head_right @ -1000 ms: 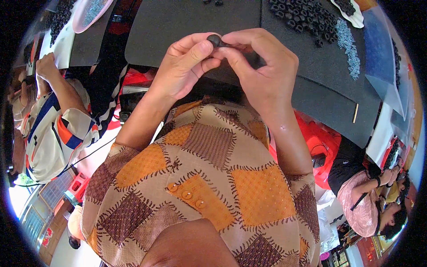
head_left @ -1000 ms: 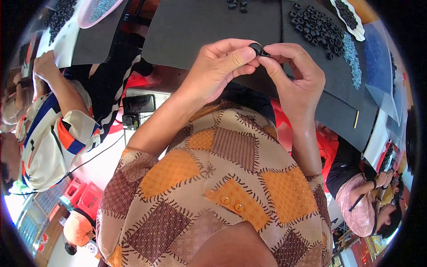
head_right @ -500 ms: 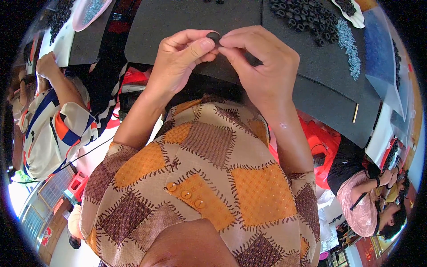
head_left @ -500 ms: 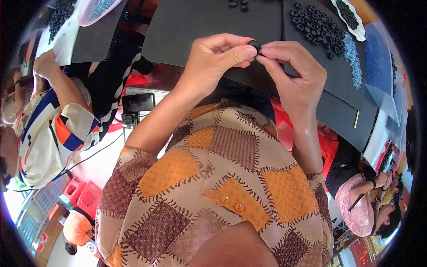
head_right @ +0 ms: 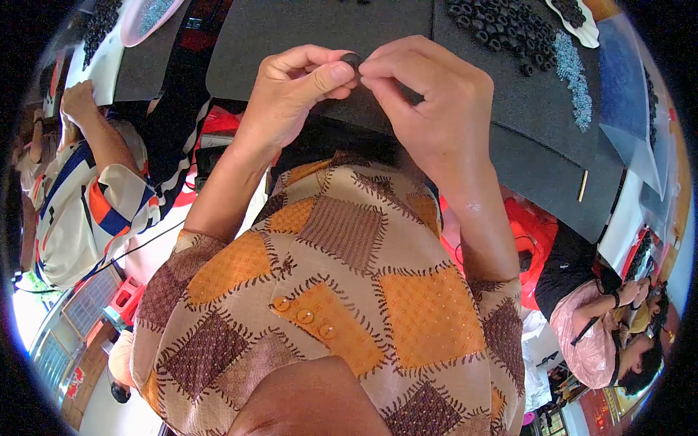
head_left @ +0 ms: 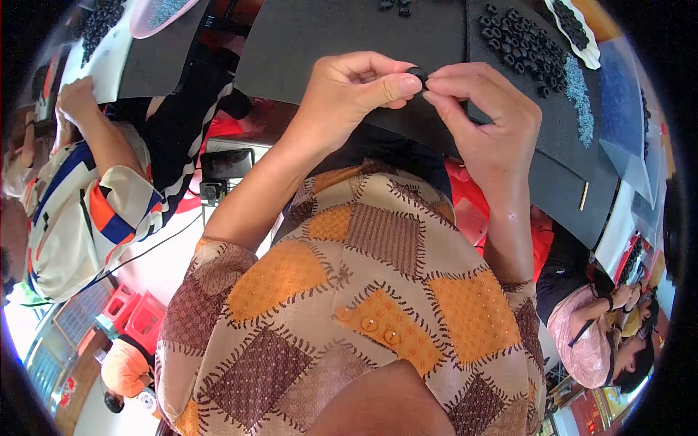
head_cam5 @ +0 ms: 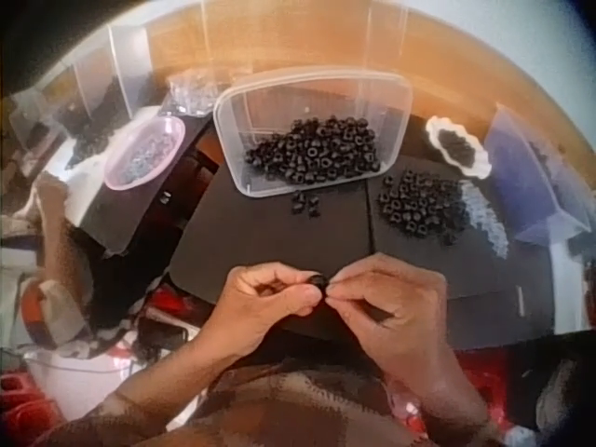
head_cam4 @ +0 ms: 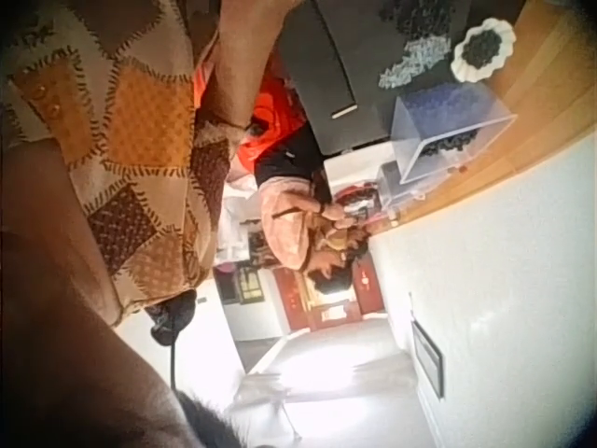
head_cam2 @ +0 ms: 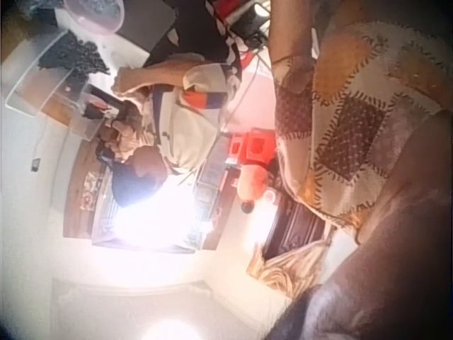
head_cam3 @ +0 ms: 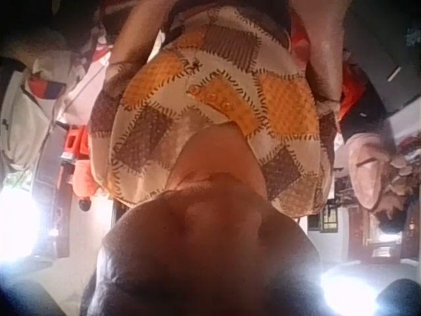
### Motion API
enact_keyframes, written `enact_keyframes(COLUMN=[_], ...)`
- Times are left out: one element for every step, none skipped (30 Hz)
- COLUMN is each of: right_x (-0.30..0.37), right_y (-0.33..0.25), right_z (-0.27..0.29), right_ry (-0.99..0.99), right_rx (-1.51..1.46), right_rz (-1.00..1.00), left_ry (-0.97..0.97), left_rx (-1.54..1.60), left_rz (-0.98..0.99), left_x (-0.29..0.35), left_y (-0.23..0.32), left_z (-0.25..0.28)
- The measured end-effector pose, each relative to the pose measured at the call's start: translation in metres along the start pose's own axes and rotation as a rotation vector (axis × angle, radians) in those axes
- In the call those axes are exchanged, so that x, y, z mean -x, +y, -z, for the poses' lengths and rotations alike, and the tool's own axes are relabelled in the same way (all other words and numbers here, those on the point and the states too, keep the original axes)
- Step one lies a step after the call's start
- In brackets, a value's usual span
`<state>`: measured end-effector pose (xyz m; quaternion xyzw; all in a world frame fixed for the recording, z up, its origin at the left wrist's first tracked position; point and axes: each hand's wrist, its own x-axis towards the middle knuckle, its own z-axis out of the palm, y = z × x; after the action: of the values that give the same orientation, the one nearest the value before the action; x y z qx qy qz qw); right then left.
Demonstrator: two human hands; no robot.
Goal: The person assembles small plastic grommets and plastic pins by hand at a manufacturing workstation.
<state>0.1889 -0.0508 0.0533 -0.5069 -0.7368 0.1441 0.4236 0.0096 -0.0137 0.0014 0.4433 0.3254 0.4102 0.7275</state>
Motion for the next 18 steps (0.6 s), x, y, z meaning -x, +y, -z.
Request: enact_keyframes(right_x=[0.0,0.0,0.0,0.001,0.002,0.004,0.005,0.005,0.004,0.004,0.004,0.004,0.004,0.004,0.003,0.002,0.002,0.001], right_y=[-0.001,0.0,0.001,0.002,0.004,0.007,0.008,0.008,0.007,0.007,0.008,0.009,0.009,0.009,0.009,0.009,0.009,0.009], right_z=[0.0,0.0,0.0,0.0,-0.002,-0.004,-0.005,-0.005,-0.004,-0.003,-0.003,-0.003,-0.003,-0.003,-0.003,-0.002,-0.002,-0.001], right_ry=[0.0,-0.001,-0.017,-0.031,-0.032,-0.024,-0.018,-0.02,-0.036,-0.051,-0.051,-0.051,-0.052,-0.054,-0.058,-0.062,-0.062,-0.066], right_rx=[0.045,0.045,-0.001,-0.046,-0.047,-0.167,-0.288,-0.29,-0.391,-0.491,-0.491,-0.504,-0.516,-0.517,-0.531,-0.545,-0.545,-0.528], right_rz=[0.031,0.032,-0.015,-0.061,-0.062,-0.155,-0.248,-0.247,-0.306,-0.365,-0.364,-0.362,-0.359,-0.359,-0.385,-0.411,-0.41,-0.399], left_ry=[0.009,0.019,0.021,0.009,-0.003,-0.002,-0.015,-0.027,-0.025,-0.049,-0.074,-0.074,-0.094,-0.114,-0.113,-0.121,-0.128,-0.128], left_rx=[-0.019,-0.037,-0.037,-0.046,-0.055,-0.055,-0.003,0.049,0.049,0.107,0.165,0.165,0.193,0.222,0.223,0.242,0.262,0.262], left_rz=[-0.011,-0.021,-0.021,-0.013,-0.004,-0.003,0.025,0.054,0.053,0.079,0.105,0.105,0.111,0.117,0.117,0.127,0.138,0.137], left_x=[0.0,0.0,0.0,0.0,0.0,0.0,0.001,0.001,0.0,-0.001,-0.002,-0.003,-0.003,-0.003,-0.003,-0.003,-0.004,-0.004], left_y=[0.0,0.0,0.0,0.0,0.0,0.0,0.001,0.001,0.001,0.001,0.001,0.001,0.0,-0.001,-0.001,-0.002,-0.002,-0.002], left_z=[-0.001,-0.001,-0.001,0.0,0.002,0.003,0.004,0.005,0.006,0.007,0.008,0.008,0.009,0.009,0.01,0.01,0.011,0.011])
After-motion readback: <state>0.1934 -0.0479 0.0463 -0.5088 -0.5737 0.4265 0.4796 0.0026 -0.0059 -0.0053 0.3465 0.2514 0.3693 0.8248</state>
